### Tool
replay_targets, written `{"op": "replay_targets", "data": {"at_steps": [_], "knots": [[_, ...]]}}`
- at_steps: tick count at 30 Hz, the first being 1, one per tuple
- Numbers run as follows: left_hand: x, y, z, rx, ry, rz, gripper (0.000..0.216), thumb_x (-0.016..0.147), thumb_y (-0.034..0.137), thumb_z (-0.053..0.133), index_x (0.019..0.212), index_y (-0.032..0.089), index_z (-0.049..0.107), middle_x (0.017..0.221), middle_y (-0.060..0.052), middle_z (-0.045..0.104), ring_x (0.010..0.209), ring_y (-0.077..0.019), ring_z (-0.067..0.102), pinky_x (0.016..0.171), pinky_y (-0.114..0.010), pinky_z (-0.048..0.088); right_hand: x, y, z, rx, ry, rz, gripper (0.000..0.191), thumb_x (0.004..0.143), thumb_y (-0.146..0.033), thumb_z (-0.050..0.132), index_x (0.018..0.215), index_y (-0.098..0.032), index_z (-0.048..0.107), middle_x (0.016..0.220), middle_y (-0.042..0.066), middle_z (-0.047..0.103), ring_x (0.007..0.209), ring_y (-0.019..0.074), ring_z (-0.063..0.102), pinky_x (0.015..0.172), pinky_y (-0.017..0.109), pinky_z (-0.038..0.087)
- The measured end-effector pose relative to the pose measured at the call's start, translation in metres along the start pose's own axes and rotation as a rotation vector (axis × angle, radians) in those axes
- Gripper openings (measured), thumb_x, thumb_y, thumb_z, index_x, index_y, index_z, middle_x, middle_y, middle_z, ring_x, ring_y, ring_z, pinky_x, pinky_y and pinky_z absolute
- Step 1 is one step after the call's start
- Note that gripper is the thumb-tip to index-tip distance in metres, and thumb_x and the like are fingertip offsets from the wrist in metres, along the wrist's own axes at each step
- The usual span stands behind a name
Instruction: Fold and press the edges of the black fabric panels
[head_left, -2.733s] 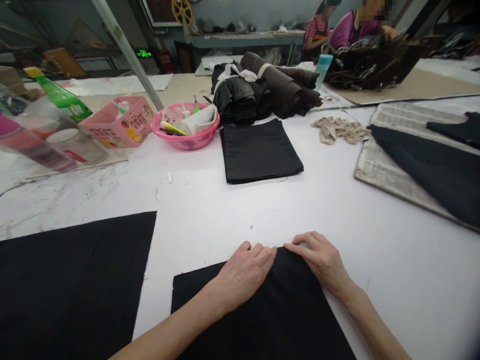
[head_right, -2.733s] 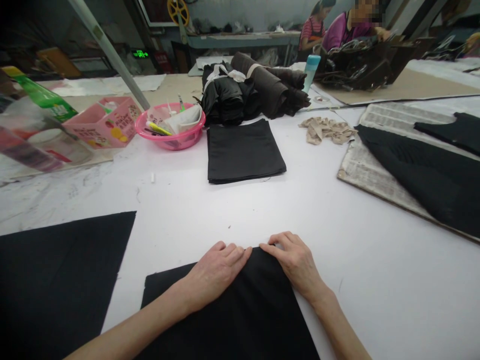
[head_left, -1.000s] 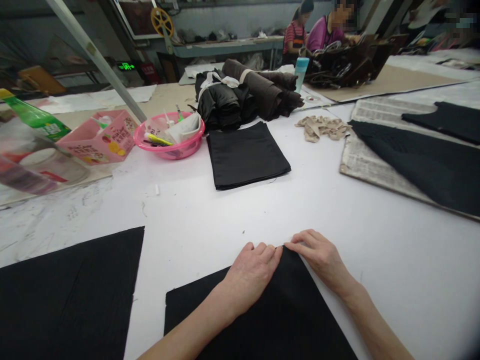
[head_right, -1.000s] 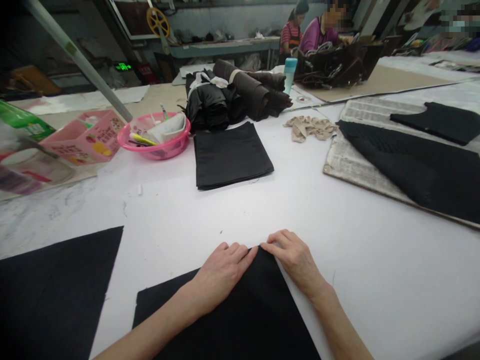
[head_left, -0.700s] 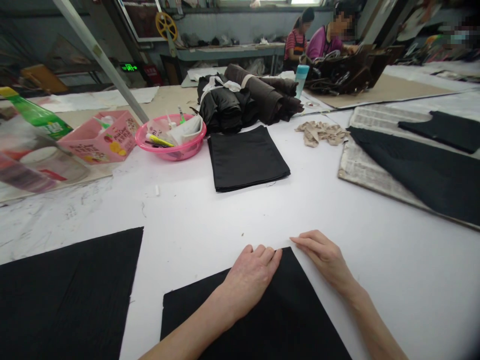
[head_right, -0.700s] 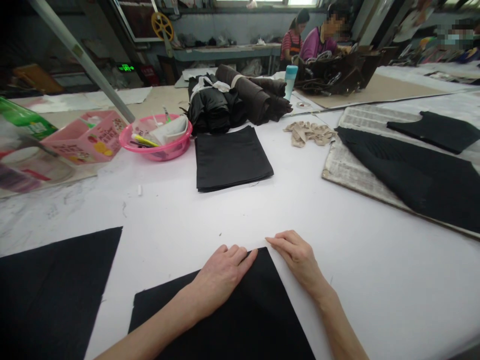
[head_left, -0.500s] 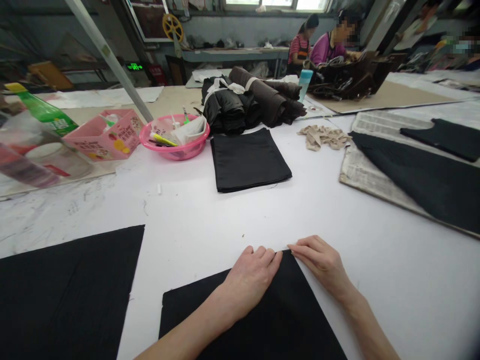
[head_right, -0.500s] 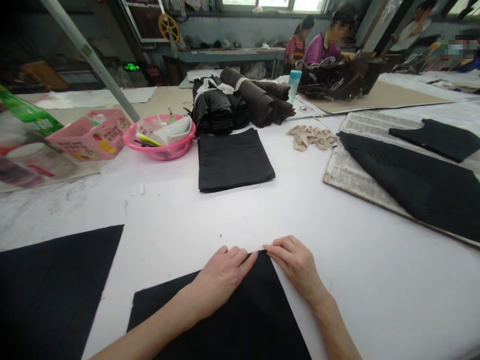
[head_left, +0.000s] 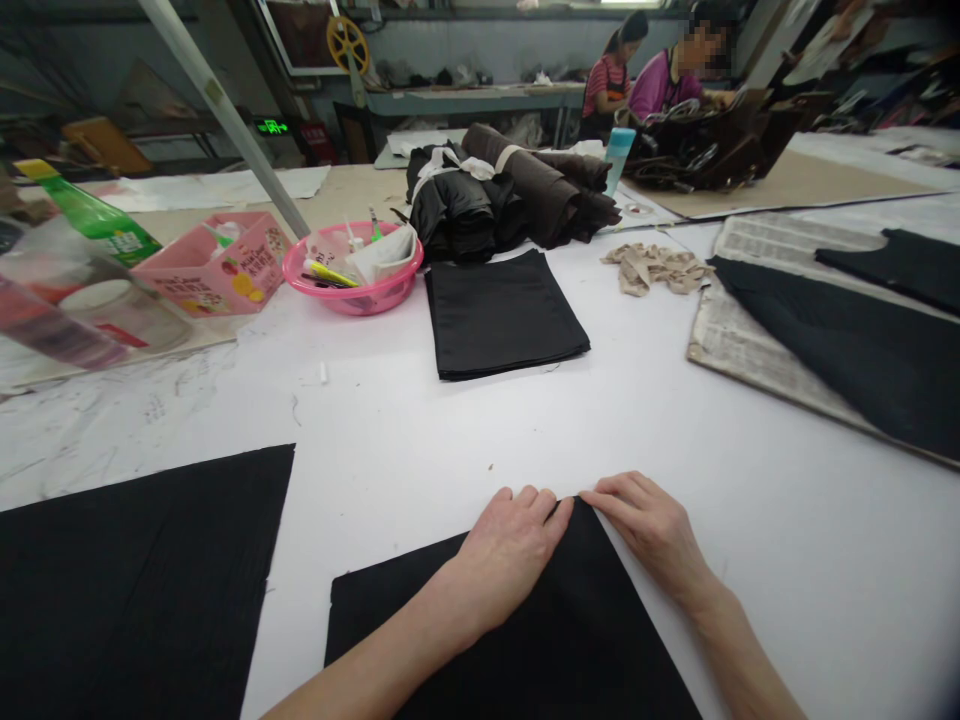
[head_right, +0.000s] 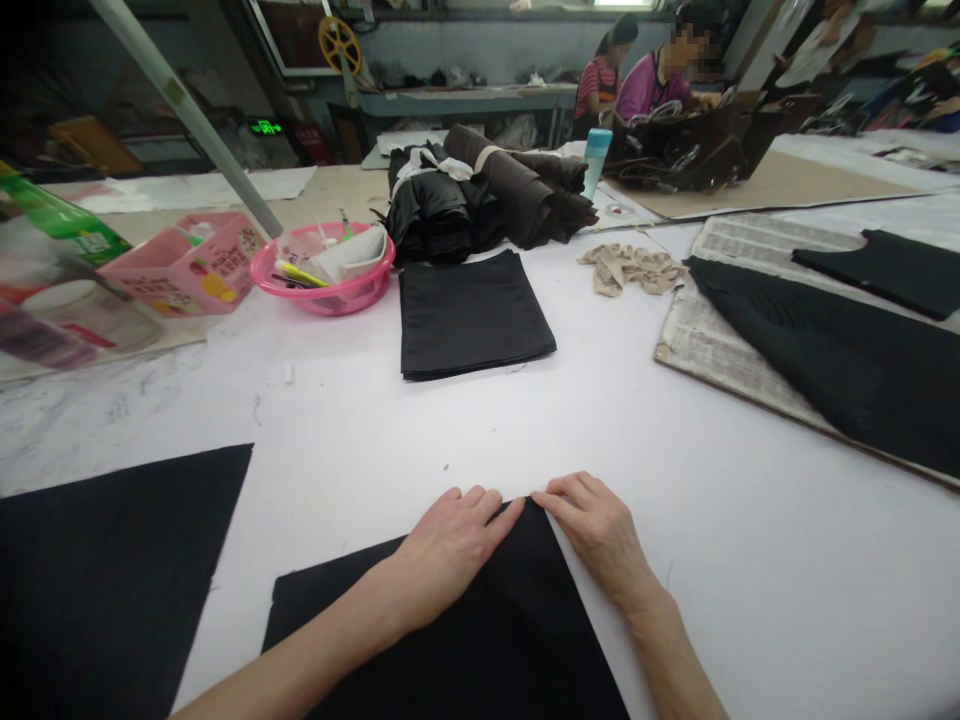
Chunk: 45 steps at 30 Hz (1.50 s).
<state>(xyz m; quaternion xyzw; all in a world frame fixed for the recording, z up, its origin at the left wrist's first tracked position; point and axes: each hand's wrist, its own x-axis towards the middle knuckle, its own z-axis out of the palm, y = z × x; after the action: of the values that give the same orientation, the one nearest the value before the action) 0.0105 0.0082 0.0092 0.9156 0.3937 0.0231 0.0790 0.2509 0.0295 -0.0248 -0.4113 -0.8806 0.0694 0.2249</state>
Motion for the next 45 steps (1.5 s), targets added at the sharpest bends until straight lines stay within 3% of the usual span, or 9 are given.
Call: {"op": "replay_targets", "data": {"at_steps": [6, 12, 21, 25, 29, 33, 36, 41, 45], "knots": [[0.003, 0.001, -0.003, -0.004, -0.019, 0.001, 0.049, 0.089, 0.012, 0.049, 0.135, 0.016, 0.035, 0.103, -0.008, 0.055, 0.091, -0.0213, 0.052, 0.072, -0.034, 0.043, -0.002, -0.001, -0.001, -0.002, -0.011, -0.007, 0.027, 0.100, -0.014, 0.045, 0.116, -0.025, 0.064, 0.101, 0.006, 0.061, 0.092, 0.0189, 0.056, 0.081, 0.035, 0.048], [0.007, 0.003, -0.003, 0.006, -0.101, 0.001, 0.079, 0.075, 0.020, 0.070, 0.140, 0.014, 0.027, 0.107, -0.009, 0.053, 0.094, -0.0231, 0.051, 0.075, -0.035, 0.044, -0.001, 0.001, -0.002, 0.031, -0.026, -0.034, 0.031, 0.099, -0.012, 0.043, 0.120, -0.024, 0.062, 0.104, 0.007, 0.061, 0.095, 0.0200, 0.057, 0.083, 0.037, 0.050], [0.015, 0.009, 0.001, -0.019, -0.043, -0.039, 0.099, 0.054, 0.016, 0.082, 0.138, 0.013, 0.031, 0.102, -0.008, 0.053, 0.087, -0.0238, 0.049, 0.071, -0.035, 0.045, -0.003, 0.000, -0.002, 0.060, 0.058, 0.048, 0.029, 0.098, -0.013, 0.046, 0.118, -0.026, 0.062, 0.107, 0.006, 0.059, 0.098, 0.0199, 0.057, 0.084, 0.036, 0.050], [0.008, 0.009, -0.001, -0.059, -0.009, -0.030, 0.083, 0.063, 0.024, 0.079, 0.133, 0.012, 0.037, 0.104, -0.009, 0.052, 0.090, -0.0236, 0.049, 0.073, -0.035, 0.044, -0.011, 0.002, 0.003, -0.047, 0.006, -0.013, 0.033, 0.100, -0.019, 0.045, 0.127, -0.031, 0.059, 0.116, 0.005, 0.058, 0.104, 0.0226, 0.056, 0.090, 0.040, 0.046], [-0.004, 0.007, 0.000, -0.019, 0.098, -0.067, 0.046, 0.089, 0.022, 0.056, 0.130, 0.010, 0.040, 0.101, -0.009, 0.051, 0.090, -0.0207, 0.049, 0.071, -0.033, 0.041, -0.013, 0.008, 0.011, -0.148, -0.040, -0.047, 0.038, 0.100, -0.025, 0.038, 0.135, -0.031, 0.054, 0.119, 0.005, 0.058, 0.102, 0.0263, 0.056, 0.090, 0.045, 0.044], [-0.028, 0.006, 0.004, 0.051, 0.119, -0.107, 0.030, 0.099, 0.015, 0.035, 0.125, 0.008, 0.047, 0.101, -0.009, 0.052, 0.090, -0.0192, 0.050, 0.075, -0.033, 0.042, -0.013, 0.006, 0.013, -0.198, -0.048, -0.056, 0.043, 0.098, -0.021, 0.034, 0.135, -0.032, 0.054, 0.118, 0.005, 0.059, 0.101, 0.0278, 0.057, 0.087, 0.046, 0.045], [-0.060, 0.002, 0.009, 0.095, 0.099, -0.135, 0.032, 0.098, 0.014, 0.036, 0.128, 0.007, 0.047, 0.111, -0.011, 0.054, 0.094, -0.0201, 0.051, 0.081, -0.034, 0.043, -0.013, 0.002, 0.011, -0.230, -0.041, -0.032, 0.046, 0.097, -0.016, 0.034, 0.135, -0.033, 0.054, 0.119, 0.004, 0.058, 0.101, 0.0266, 0.056, 0.089, 0.045, 0.044], [-0.131, -0.012, 0.024, 0.153, 0.110, -0.332, 0.044, 0.091, 0.004, 0.042, 0.135, 0.009, 0.044, 0.120, -0.012, 0.056, 0.108, -0.0242, 0.052, 0.094, -0.038, 0.042, -0.012, -0.003, 0.009, -0.235, -0.072, -0.012, 0.045, 0.097, -0.012, 0.036, 0.134, -0.031, 0.054, 0.121, 0.005, 0.056, 0.105, 0.0240, 0.054, 0.092, 0.041, 0.044], [-0.181, -0.025, 0.032, 0.195, 0.178, -0.451, 0.046, 0.086, -0.002, 0.042, 0.130, 0.010, 0.050, 0.118, -0.013, 0.057, 0.107, -0.0267, 0.054, 0.091, -0.042, 0.045, -0.012, -0.006, 0.008, -0.224, -0.076, 0.022, 0.045, 0.097, -0.010, 0.036, 0.132, -0.031, 0.056, 0.121, 0.005, 0.056, 0.107, 0.0227, 0.053, 0.093, 0.039, 0.044]]}}
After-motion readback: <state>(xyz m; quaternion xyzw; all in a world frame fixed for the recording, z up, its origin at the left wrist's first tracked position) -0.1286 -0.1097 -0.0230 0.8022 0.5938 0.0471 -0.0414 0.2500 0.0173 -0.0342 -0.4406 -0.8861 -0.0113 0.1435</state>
